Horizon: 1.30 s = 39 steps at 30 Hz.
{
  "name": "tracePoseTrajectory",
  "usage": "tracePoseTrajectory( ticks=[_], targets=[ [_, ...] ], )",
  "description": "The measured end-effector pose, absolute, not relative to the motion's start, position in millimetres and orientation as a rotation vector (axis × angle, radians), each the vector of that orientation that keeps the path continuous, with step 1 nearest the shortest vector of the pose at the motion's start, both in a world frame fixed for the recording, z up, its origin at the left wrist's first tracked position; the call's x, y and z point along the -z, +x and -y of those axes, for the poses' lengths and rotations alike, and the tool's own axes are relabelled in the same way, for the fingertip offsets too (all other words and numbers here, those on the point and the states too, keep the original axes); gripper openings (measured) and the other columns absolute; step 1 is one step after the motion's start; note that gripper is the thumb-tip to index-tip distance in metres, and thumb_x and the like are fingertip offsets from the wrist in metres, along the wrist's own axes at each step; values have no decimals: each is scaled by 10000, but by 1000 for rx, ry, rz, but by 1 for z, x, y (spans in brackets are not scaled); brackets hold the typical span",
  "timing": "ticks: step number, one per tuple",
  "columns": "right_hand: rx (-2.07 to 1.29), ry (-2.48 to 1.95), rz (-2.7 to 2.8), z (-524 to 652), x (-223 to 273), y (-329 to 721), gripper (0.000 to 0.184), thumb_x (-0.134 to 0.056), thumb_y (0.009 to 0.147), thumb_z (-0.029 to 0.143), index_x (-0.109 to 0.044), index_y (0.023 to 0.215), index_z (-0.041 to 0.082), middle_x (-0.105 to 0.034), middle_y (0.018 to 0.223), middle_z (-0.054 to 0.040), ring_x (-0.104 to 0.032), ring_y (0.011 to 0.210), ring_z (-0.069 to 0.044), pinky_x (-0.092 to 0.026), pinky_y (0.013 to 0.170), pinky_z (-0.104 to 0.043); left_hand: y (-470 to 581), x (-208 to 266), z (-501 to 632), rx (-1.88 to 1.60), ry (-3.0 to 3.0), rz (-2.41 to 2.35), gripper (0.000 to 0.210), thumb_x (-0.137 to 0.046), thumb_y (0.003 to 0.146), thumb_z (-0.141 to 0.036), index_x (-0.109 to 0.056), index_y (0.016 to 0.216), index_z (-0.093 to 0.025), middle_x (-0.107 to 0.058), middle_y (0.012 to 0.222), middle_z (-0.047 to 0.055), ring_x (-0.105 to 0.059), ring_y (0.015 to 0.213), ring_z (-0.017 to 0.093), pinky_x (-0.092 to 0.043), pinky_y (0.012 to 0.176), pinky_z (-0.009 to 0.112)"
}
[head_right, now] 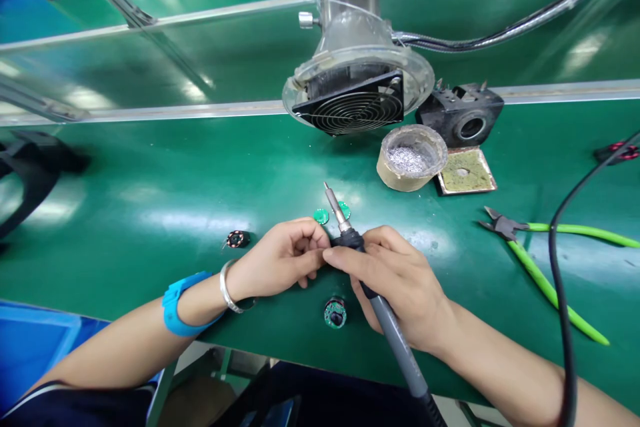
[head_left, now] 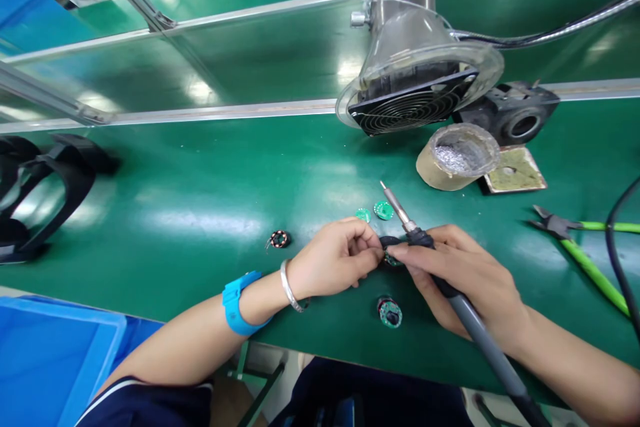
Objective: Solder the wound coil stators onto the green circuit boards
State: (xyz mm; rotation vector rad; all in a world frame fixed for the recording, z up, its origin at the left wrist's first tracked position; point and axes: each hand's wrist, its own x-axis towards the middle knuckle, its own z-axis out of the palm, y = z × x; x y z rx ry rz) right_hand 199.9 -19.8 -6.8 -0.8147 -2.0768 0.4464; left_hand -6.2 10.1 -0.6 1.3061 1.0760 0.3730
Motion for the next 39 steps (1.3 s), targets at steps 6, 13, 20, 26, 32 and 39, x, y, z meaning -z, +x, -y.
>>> tracePoseTrajectory(
  ticks=[6, 13, 20, 26, 32, 39],
  targets=[
    [-447, -889, 2021, 21, -2, 204, 507, -562, 809, -7, -548, 1272, 198, -643, 756, -10, -585, 667, -141, -507, 662, -331, -6, 0, -12, -365, 1245, -1089, 106, -604, 797, -235, -560, 793, -139, -537, 603, -39, -549, 469, 61, -484, 387, 139],
    [-399, -1006, 1956, 26, -17, 208, 361, -582, 814, 117, -641, 1162, 193, -584, 805, -55, -553, 664, -159, -467, 573, -327, -5, -1, -11, -375, 1261, -1082, 60, -590, 781, -188, -559, 775, -137, -532, 593, -43, -541, 454, 56, -472, 379, 132],
    [-628, -1008, 1877, 36, -31, 210, 264, -552, 768, 79, -626, 999, 182, -571, 630, -26, -519, 534, -154, -439, 466, -324, -4, 0, -11, -370, 1303, -1109, 55, -595, 768, -191, -568, 761, -144, -533, 557, -55, -528, 419, 51, -417, 365, 124],
    [-636, -984, 1900, 36, -33, 206, 201, -542, 756, 67, -621, 915, 160, -555, 600, -24, -496, 513, -128, -434, 451, -300, -3, -2, -12, -367, 1337, -1127, 31, -577, 761, -173, -569, 745, -147, -526, 532, -59, -526, 420, 56, -402, 376, 132],
    [-595, -1007, 1916, 37, -32, 206, 203, -550, 756, 59, -625, 918, 156, -578, 623, -32, -512, 528, -133, -447, 468, -305, -3, -2, -11, -373, 1381, -1145, 15, -568, 752, -154, -578, 742, -148, -526, 550, -59, -523, 428, 50, -397, 399, 142],
    [-598, -979, 1931, 36, -31, 205, 226, -548, 763, 62, -627, 949, 163, -583, 637, -25, -523, 524, -139, -447, 468, -300, -3, -2, -11, -380, 1447, -1163, 41, -557, 754, -154, -593, 735, -152, -529, 560, -59, -513, 450, 47, -403, 446, 160]
  ],
)
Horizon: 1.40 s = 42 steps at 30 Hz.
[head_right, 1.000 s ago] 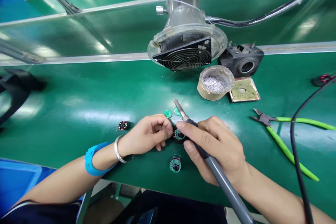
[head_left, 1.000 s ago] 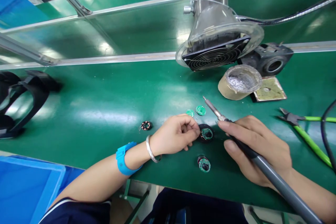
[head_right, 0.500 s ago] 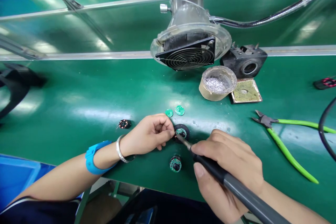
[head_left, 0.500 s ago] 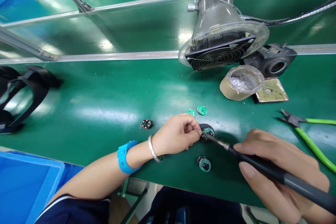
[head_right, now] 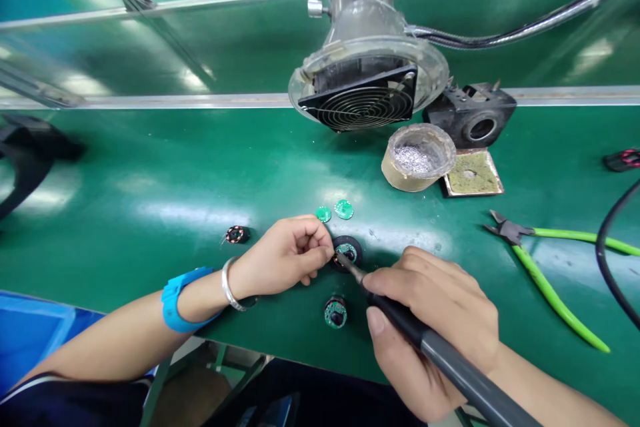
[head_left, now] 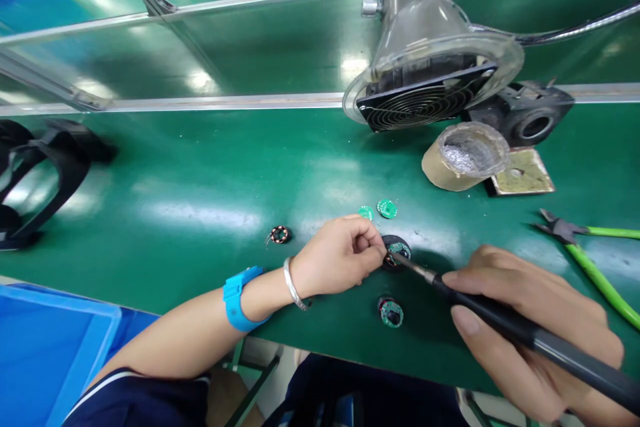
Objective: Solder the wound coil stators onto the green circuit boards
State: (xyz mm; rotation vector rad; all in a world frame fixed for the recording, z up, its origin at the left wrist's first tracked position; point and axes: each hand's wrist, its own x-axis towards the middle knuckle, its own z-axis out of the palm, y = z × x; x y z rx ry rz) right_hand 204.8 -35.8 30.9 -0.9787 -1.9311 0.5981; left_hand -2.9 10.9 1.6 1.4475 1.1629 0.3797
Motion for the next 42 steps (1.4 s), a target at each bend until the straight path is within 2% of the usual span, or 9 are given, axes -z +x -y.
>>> tracePoseTrajectory(
  ticks=[8, 13, 20, 24, 27, 31, 35, 38, 42],
  targets=[
    [-610, -930, 1948, 36, -33, 209, 276, -541, 751, 24, -617, 988, 143, -555, 632, -19, -521, 527, -128, -439, 462, -293, -3, -2, -11, -392, 1475, -1186, 43, -557, 743, -149, -596, 726, -158, -538, 563, -55, -507, 483, 55, -407, 484, 175],
    [-619, -954, 1980, 34, -39, 214, 292, -543, 758, 41, -604, 1017, 161, -564, 647, -17, -567, 585, -149, -498, 515, -323, -2, -2, -10, -415, 1520, -1187, 47, -559, 736, -148, -594, 706, -157, -538, 561, -48, -504, 510, 63, -411, 502, 182],
    [-385, -1077, 1863, 34, -16, 206, 349, -588, 812, 72, -622, 1139, 190, -622, 716, -16, -604, 605, -151, -476, 500, -296, -3, 0, -10, -407, 1496, -1166, 50, -543, 753, -170, -582, 726, -155, -524, 579, -46, -505, 486, 62, -405, 478, 188],
    [-355, -1055, 1942, 25, 2, 203, 363, -608, 814, 30, -635, 1124, 218, -679, 791, -4, -631, 638, -121, -514, 581, -259, -5, -2, -8, -449, 1555, -1127, 131, -601, 702, -165, -571, 828, -150, -508, 733, -33, -472, 478, 43, -412, 465, 197],
    [-423, -1006, 1996, 19, 8, 200, 329, -621, 799, 15, -629, 1072, 198, -700, 918, -29, -647, 729, -133, -525, 647, -272, -4, -3, -6, -427, 1773, -1121, 338, -712, 651, -195, -562, 951, -154, -517, 853, -8, -488, 564, 67, -453, 546, 234],
    [-483, -970, 2027, 16, 10, 196, 348, -630, 786, 16, -602, 1082, 197, -689, 929, -36, -599, 680, -121, -504, 624, -273, 0, 1, -7, -441, 1993, -1098, 360, -740, 742, -385, -596, 973, -150, -553, 867, 25, -525, 707, 141, -463, 643, 285],
    [-497, -977, 2044, 16, 8, 195, 319, -639, 781, 27, -609, 1059, 180, -623, 781, -14, -532, 628, -106, -467, 587, -257, -1, 10, -16, -529, 2082, -882, 268, -707, 797, -285, -614, 1001, -139, -581, 871, 46, -549, 790, 172, -478, 697, 291],
    [-483, -1003, 2041, 17, 7, 196, 318, -647, 774, 31, -609, 1057, 172, -611, 797, -13, -518, 622, -95, -461, 593, -249, -5, 12, -24, -549, 2111, -741, 211, -680, 824, -231, -618, 1007, -146, -605, 894, 54, -568, 868, 185, -491, 768, 299],
    [-460, -1008, 2051, 18, 6, 194, 314, -643, 787, 44, -598, 1063, 186, -621, 808, -5, -531, 635, -92, -467, 612, -243, -13, 5, -23, -518, 1995, -848, 301, -728, 785, -235, -601, 1043, -145, -556, 956, 36, -558, 648, 85, -503, 652, 240]
  ],
)
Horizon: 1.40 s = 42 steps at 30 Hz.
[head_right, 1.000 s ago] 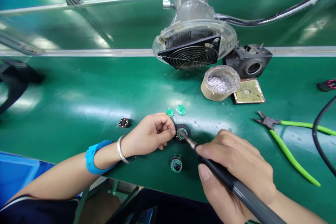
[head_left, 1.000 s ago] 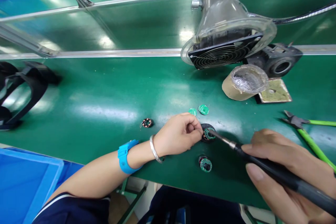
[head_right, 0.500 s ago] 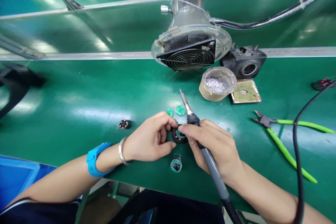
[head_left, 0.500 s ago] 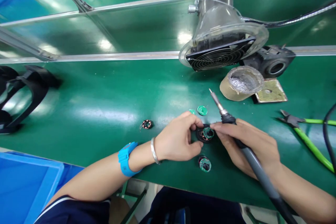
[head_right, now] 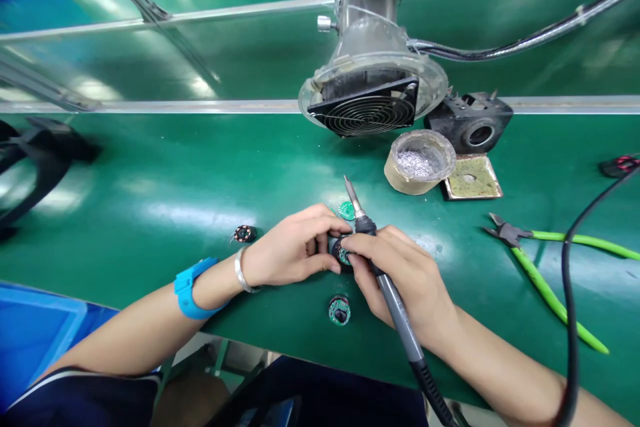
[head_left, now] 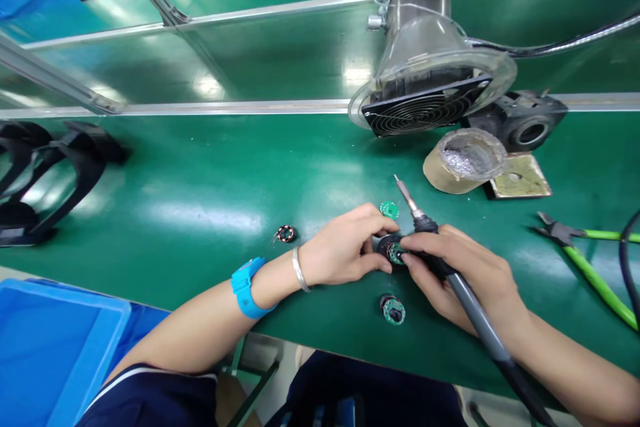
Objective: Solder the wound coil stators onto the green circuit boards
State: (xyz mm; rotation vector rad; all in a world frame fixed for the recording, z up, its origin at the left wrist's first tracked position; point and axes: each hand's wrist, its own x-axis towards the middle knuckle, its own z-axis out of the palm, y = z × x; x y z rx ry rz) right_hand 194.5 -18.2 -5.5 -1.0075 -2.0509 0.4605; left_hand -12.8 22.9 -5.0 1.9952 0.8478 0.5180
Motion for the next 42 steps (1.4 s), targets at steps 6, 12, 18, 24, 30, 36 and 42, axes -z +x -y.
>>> tracePoseTrajectory(
  ticks=[6, 12, 18, 24, 30, 36, 42],
  targets=[
    [-431, -973, 2071, 17, 6, 194, 324, -623, 802, 42, -584, 1086, 192, -645, 821, -23, -526, 636, -112, -469, 598, -267, -15, -4, -10, -532, 1746, -1007, 65, -651, 822, -213, -662, 810, -151, -526, 777, -16, -468, 553, 36, -402, 500, 159],
    [-370, -817, 2098, 17, 9, 197, 405, -605, 781, -22, -574, 1128, 184, -689, 968, -76, -633, 813, -161, -539, 700, -333, -5, 3, -5, -550, 1590, -1072, 71, -637, 787, -213, -645, 776, -142, -530, 737, -24, -444, 530, 37, -387, 498, 175],
    [-370, -718, 2151, 16, 10, 197, 408, -576, 779, -60, -566, 1146, 119, -705, 925, -96, -648, 783, -155, -547, 709, -347, -6, 3, -4, -565, 1559, -1111, 30, -598, 762, -159, -619, 749, -141, -518, 720, -26, -449, 540, 47, -387, 495, 179],
    [-419, -780, 2115, 15, 6, 197, 435, -545, 804, -36, -566, 1190, 162, -645, 750, -13, -542, 630, -111, -517, 647, -311, -7, 3, -6, -544, 1576, -1126, 46, -574, 725, -119, -614, 725, -141, -513, 706, -25, -459, 545, 57, -396, 499, 189],
    [-452, -922, 2013, 25, -21, 208, 404, -572, 819, 100, -598, 1211, 192, -601, 793, -47, -558, 672, -150, -476, 562, -311, -5, 1, -6, -528, 1582, -1141, 69, -558, 704, -104, -615, 700, -143, -542, 705, -13, -486, 564, 71, -414, 521, 202],
    [-611, -984, 2001, 33, -35, 213, 254, -541, 785, 91, -631, 1010, 166, -598, 681, -42, -550, 552, -156, -436, 450, -306, -5, 1, -6, -539, 1611, -1147, 74, -562, 709, -99, -620, 695, -144, -544, 687, -16, -479, 557, 63, -410, 519, 188],
    [-633, -965, 2001, 32, -32, 210, 220, -527, 785, 89, -623, 963, 176, -579, 649, -32, -522, 526, -145, -431, 453, -307, -5, 0, -6, -542, 1621, -1152, 73, -567, 709, -95, -620, 691, -142, -548, 682, -15, -487, 566, 64, -412, 523, 184]
  ],
)
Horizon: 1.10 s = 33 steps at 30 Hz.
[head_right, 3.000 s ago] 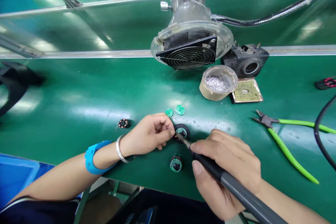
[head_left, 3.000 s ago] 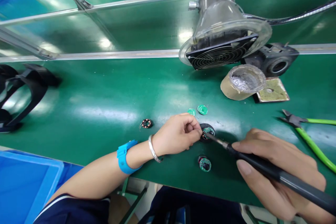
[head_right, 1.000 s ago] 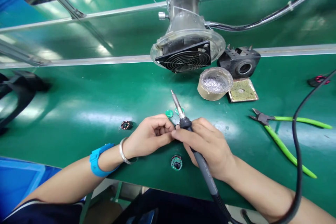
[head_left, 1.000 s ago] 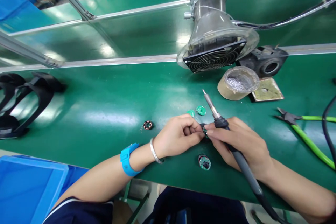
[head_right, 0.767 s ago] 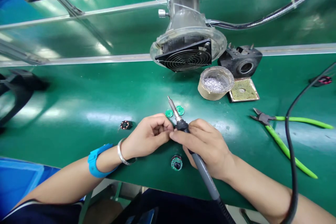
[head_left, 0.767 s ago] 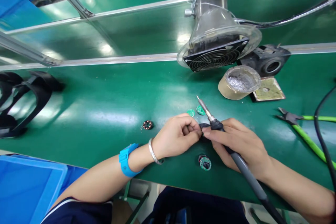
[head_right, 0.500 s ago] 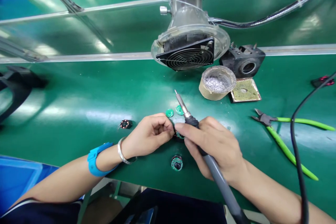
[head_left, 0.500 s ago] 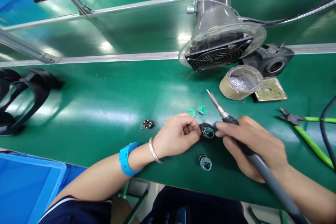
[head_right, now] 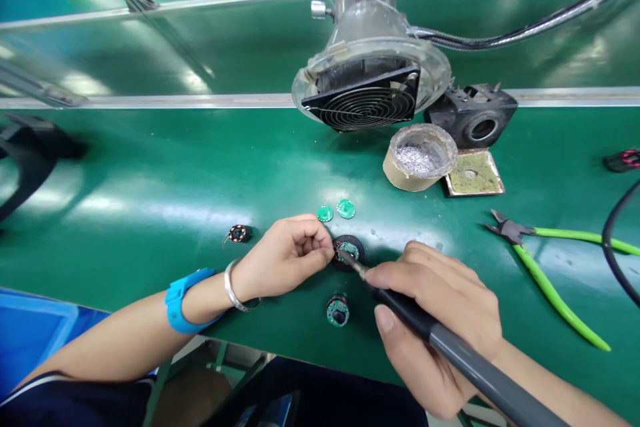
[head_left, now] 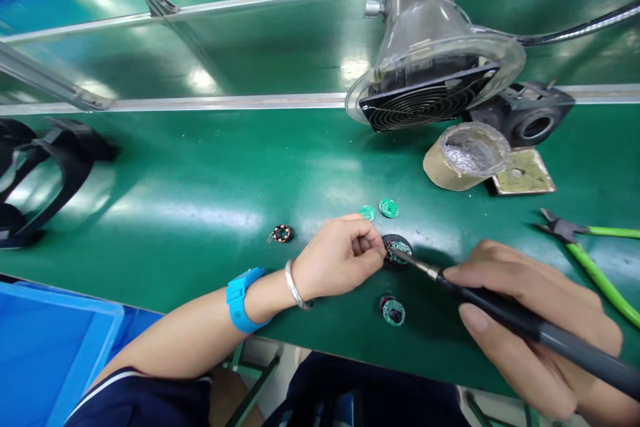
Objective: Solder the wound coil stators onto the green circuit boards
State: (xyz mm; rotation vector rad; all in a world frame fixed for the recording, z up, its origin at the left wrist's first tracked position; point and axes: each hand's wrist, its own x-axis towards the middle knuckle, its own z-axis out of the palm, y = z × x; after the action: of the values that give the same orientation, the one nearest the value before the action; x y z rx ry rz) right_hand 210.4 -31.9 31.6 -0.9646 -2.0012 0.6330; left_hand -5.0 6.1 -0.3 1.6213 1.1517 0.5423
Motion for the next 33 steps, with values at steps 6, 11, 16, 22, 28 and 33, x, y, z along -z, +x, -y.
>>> tracePoseTrajectory(
  ticks=[6, 11, 16, 22, 28, 33],
  targets=[
    [-637, -958, 2009, 32, -32, 211, 229, -519, 769, 75, -629, 953, 157, -575, 635, -34, -517, 518, -142, -413, 446, -300, -5, 0, -6, -532, 1618, -1155, 72, -569, 717, -99, -621, 696, -144, -543, 689, -16, -486, 565, 61, -416, 527, 185],
    [-636, -954, 1978, 33, -33, 211, 202, -518, 771, 82, -623, 932, 144, -575, 636, -44, -515, 523, -145, -402, 453, -307, -5, 1, -6, -532, 1626, -1159, 71, -569, 716, -102, -618, 695, -148, -549, 684, -15, -493, 575, 68, -418, 536, 190],
    [-638, -960, 1981, 34, -32, 211, 210, -517, 772, 71, -621, 940, 139, -579, 644, -47, -515, 532, -143, -397, 460, -308, -5, 1, -6, -533, 1629, -1172, 69, -572, 715, -104, -622, 694, -147, -552, 683, -14, -492, 570, 66, -413, 530, 189],
    [-647, -964, 1988, 35, -31, 213, 216, -516, 768, 64, -623, 943, 132, -579, 646, -49, -522, 534, -146, -394, 461, -312, -5, 0, -7, -537, 1634, -1173, 72, -572, 712, -100, -625, 691, -144, -551, 681, -17, -486, 557, 60, -410, 525, 187],
    [-668, -1016, 1982, 37, -36, 215, 256, -522, 772, 63, -609, 990, 167, -588, 679, -42, -560, 584, -165, -453, 502, -330, -5, 0, -6, -533, 1640, -1176, 68, -576, 711, -100, -627, 696, -143, -549, 682, -17, -487, 561, 60, -412, 530, 188],
    [-660, -1005, 1972, 39, -37, 215, 277, -520, 770, 30, -609, 998, 160, -581, 683, -45, -574, 604, -165, -466, 515, -331, -4, 1, -6, -540, 1649, -1183, 73, -575, 707, -92, -626, 687, -140, -549, 668, -21, -490, 566, 59, -405, 530, 179]
  ],
)
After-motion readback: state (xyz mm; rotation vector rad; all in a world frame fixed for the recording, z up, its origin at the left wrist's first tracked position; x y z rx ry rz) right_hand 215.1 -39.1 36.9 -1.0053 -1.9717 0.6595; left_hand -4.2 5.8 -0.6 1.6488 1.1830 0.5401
